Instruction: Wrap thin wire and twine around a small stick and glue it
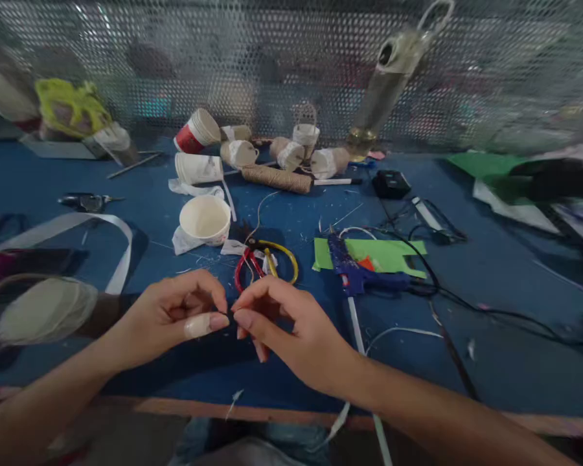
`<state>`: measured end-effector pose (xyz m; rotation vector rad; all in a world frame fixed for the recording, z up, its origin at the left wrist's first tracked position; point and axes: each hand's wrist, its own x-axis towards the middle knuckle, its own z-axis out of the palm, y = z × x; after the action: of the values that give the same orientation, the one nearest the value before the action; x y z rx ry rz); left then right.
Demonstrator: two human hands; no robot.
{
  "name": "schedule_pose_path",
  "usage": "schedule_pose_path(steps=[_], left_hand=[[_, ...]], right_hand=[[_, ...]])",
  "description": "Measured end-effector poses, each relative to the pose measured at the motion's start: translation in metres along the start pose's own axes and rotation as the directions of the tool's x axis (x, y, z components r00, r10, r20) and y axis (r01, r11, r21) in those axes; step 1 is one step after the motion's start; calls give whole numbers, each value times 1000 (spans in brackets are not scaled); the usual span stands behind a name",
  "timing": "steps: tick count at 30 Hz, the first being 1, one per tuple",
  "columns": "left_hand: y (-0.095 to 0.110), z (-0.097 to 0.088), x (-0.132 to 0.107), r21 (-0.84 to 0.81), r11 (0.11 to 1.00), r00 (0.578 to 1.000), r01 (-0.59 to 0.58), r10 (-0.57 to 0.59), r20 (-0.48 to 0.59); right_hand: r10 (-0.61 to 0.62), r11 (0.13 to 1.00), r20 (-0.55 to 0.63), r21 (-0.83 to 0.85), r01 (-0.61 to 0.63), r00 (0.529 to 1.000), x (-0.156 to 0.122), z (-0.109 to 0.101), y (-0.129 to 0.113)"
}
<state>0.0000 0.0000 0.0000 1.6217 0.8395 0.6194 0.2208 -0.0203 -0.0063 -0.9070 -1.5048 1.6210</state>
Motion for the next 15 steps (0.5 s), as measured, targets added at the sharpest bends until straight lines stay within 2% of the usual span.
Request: schedule_pose_path(steps=[4, 8, 11, 15], left_hand=[[-2, 0, 1, 5, 996, 994, -90, 90, -64], [-2, 0, 1, 46, 992, 992, -121, 122, -43], [1, 1, 0, 69, 991, 993, -112, 115, -34], [4, 2, 0, 115, 992, 998, -60, 61, -5]], right_hand=[[-13, 1000, 15, -10, 13, 1000, 0, 1, 3], [-21, 996, -9, -90, 20, 1000, 1, 3, 3], [-92, 962, -22, -259, 83, 996, 0, 4, 2], [-245, 821, -8, -534, 203, 970, -2, 4, 2]])
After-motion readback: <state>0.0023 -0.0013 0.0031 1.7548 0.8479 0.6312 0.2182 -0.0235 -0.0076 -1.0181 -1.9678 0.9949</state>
